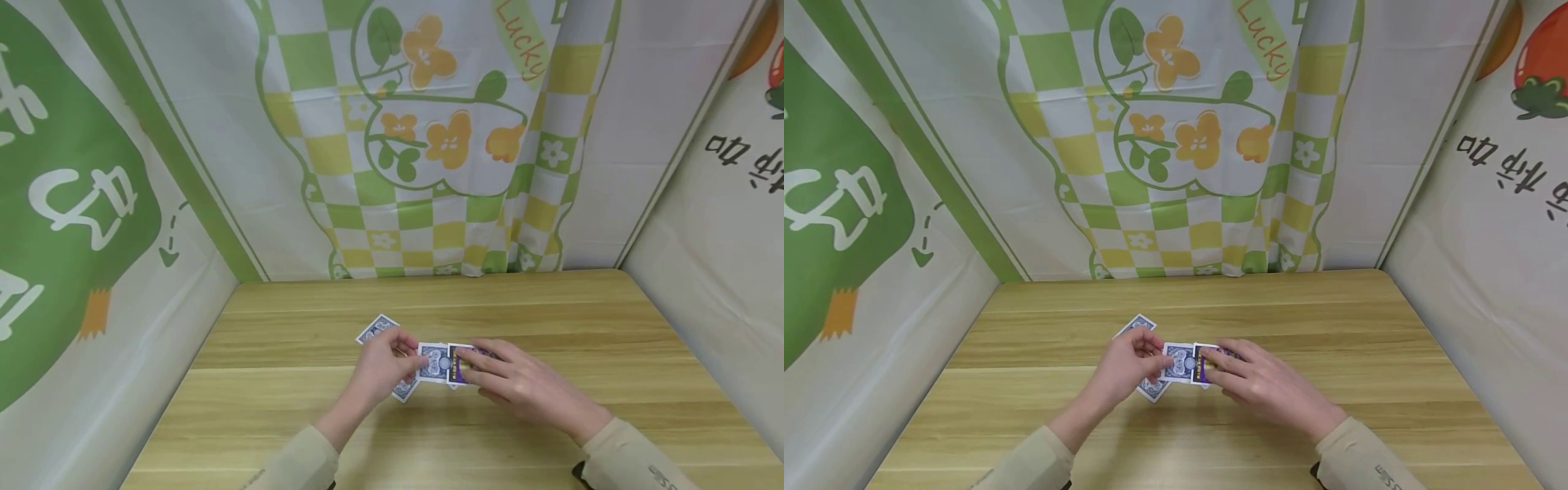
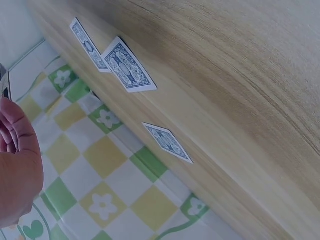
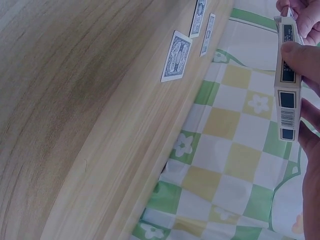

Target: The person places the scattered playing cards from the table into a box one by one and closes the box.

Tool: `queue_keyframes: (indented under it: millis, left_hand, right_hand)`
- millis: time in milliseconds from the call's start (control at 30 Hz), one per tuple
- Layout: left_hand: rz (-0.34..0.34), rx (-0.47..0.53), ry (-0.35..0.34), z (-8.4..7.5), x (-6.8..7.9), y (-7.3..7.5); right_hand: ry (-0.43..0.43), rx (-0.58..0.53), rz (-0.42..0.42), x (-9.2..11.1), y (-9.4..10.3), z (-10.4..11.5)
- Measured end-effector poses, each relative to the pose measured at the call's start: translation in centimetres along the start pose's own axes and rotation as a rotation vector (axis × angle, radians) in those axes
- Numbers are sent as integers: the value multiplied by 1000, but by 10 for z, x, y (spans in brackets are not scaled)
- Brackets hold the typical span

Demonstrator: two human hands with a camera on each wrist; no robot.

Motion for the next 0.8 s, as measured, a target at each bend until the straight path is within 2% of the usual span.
queue_keyframes:
  millis: [200,433,800]
  left_hand:
    - [-23,-10,-22,-6,5,-3]
    - [-46,-85,-95,-14,11,-5]
    - [5,-120,-114,-14,12,-15]
  right_hand:
    - [-3,5,-8,0,1,0]
    - [-7,2,-2,1,-1,-1]
    - [-9,4,1,0,0,0]
Point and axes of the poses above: each hand's wrist, its own x-axis away from the middle knuckle, its own y-axis out of the back of the hand, z = x × y, the point moved 9 cm from there along -x, towards the middle knuckle, and after that the axes turned 8 degrees about y, right-handed, at the moved point
